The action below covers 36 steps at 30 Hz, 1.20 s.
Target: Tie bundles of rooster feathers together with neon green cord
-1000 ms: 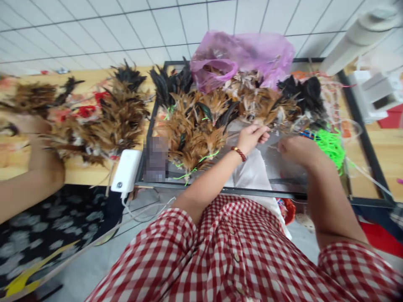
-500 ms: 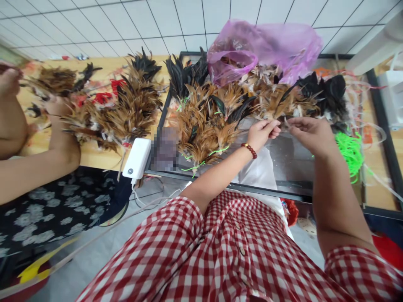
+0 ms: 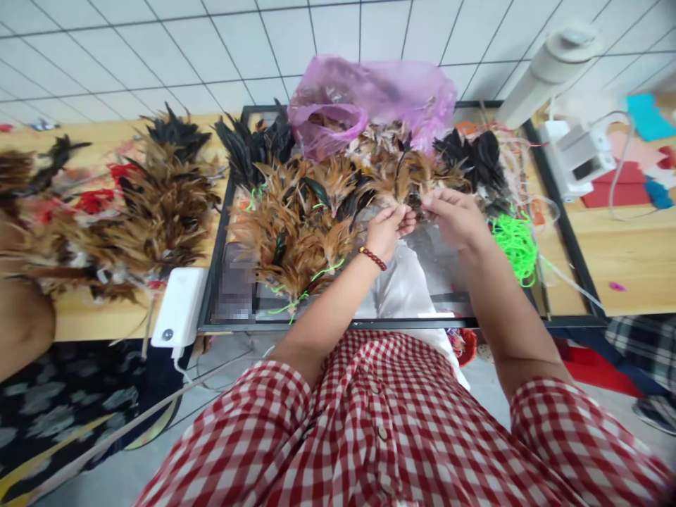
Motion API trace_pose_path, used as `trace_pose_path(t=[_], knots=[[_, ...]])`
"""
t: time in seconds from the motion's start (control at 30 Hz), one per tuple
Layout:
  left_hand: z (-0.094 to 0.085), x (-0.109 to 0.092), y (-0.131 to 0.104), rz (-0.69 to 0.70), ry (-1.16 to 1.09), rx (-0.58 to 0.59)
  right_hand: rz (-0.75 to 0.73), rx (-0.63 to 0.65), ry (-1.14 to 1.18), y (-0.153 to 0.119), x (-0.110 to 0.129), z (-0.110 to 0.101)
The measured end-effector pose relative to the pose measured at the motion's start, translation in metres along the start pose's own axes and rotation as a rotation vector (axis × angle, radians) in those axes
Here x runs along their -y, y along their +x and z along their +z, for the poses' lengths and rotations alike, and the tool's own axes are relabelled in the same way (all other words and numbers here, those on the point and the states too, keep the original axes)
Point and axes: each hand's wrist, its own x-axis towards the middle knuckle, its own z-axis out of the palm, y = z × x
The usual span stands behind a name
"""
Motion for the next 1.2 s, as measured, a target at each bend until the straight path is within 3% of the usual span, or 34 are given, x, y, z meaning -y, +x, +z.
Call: trace_pose_path(t=[0.27,0.5,0.6,0.67,0.77,0.87,1.03,1.2], knots=[[-0.001,-0.003,-0.002,-0.067,0.015,0.039,0.119,-0.031,0.187,0.004,-0.018,0.028],[-0.001,-0.002,-0.001,-0.048,0.064,0.022,0.074,-0.101,0.162,0.0,-0.022,0.032],[-0.001,-0.001,-0.002,-0.008,0.07,0.025,0.038,-0.02,0.051,-0.001,-0.012,0.02],[-0.001,0.0,-0.001,0.03,0.036,0.019,-0.036,0.004,-0.208,0.004,-0.005,0.004],[-0.002,0.001,0.001,0.063,-0.023,0.001,-0.15,-0.201,-0.727,0.021,0.0,-0.018],[-0.001,0.002,0.003,0.063,-0.054,-0.026,-0.179,-0.304,-0.986,0.041,-0.003,-0.024],[-0.002,0.003,0.004,0.039,-0.066,-0.053,-0.225,-0.3,-1.015,0.042,-0.005,-0.025],[-0.002,0.004,0.004,0.06,-0.048,-0.04,-0.244,-0.36,-0.722,0.017,-0.007,-0.036]])
